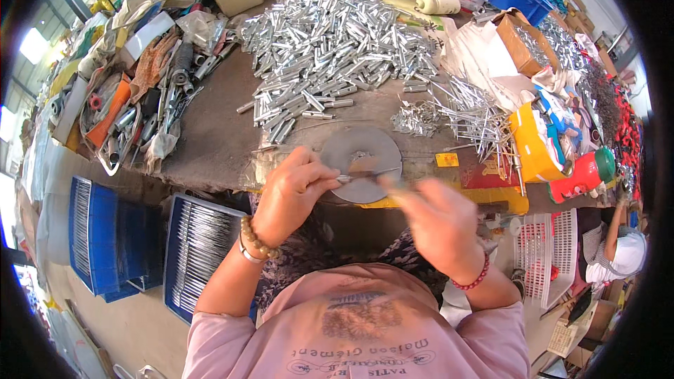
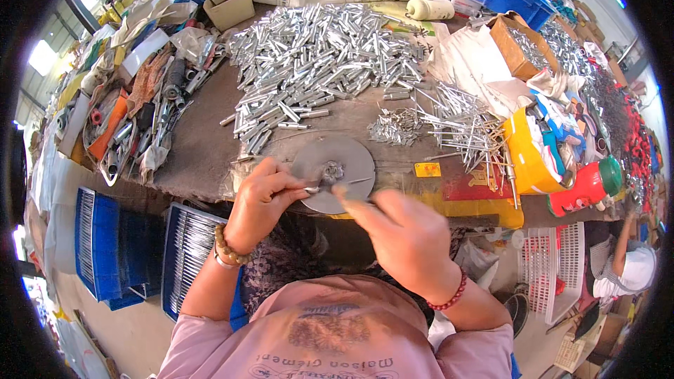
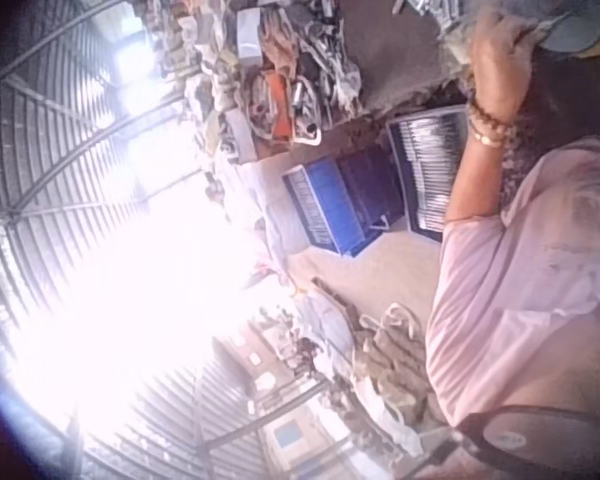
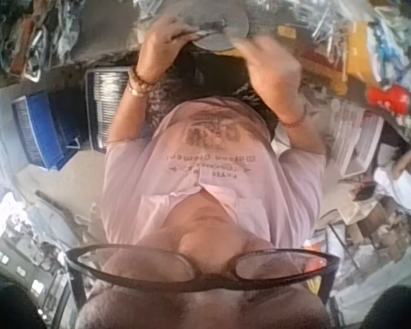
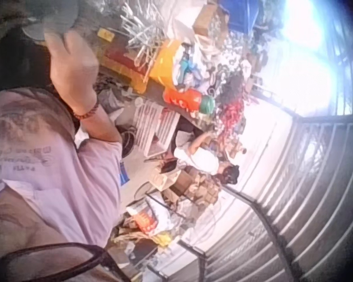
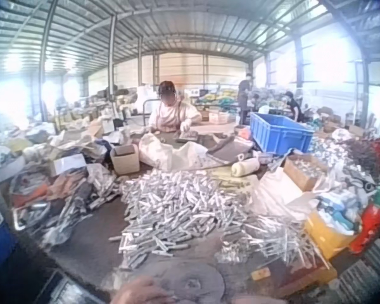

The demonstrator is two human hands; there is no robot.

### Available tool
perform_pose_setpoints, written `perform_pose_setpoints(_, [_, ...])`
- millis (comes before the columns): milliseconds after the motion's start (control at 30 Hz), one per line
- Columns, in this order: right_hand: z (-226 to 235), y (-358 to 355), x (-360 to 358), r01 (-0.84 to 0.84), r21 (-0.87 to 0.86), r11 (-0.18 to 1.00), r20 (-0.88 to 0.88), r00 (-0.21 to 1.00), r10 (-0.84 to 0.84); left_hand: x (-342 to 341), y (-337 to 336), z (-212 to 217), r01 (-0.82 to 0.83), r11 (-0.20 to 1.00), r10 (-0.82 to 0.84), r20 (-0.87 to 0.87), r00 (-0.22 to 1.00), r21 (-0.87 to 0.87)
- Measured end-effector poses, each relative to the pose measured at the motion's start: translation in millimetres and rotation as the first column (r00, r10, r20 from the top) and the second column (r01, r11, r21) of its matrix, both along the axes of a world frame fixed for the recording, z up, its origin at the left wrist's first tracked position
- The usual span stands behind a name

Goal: The person assembles metal fasteners by inserting metal pins into metal sleeves, securing the parts on a round metal plate, and arranging the finished pieces into a plastic container.

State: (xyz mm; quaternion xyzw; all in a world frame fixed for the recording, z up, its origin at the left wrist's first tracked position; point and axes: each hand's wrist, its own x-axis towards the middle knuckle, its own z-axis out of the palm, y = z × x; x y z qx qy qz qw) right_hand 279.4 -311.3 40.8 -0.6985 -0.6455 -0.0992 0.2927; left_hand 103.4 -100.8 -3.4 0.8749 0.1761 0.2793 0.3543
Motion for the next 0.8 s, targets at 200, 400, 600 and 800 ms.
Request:
perform_pose_setpoints(200, [-3,12,4,0.010,-0.136,0.991,-0.049,0.999,-0.017,2,3,-3,0.002,1.000,-0.002,-0.011,1.000,-0.010])
perform_pose_setpoints(400, [-8,25,25,0.062,-0.102,0.993,-0.168,0.983,-0.079,2,2,-4,-0.006,0.999,0.008,-0.058,0.998,0.039])
perform_pose_setpoints(600, [-16,28,17,0.032,-0.157,0.987,-0.004,0.999,-0.033,-7,-6,6,-0.035,0.999,0.033,-0.060,0.998,-0.029])
perform_pose_setpoints(800, [-31,12,-6,-0.042,-0.199,0.979,-0.341,0.940,-0.029,-1,-5,7,-0.018,0.996,0.014,-0.045,0.999,-0.085])
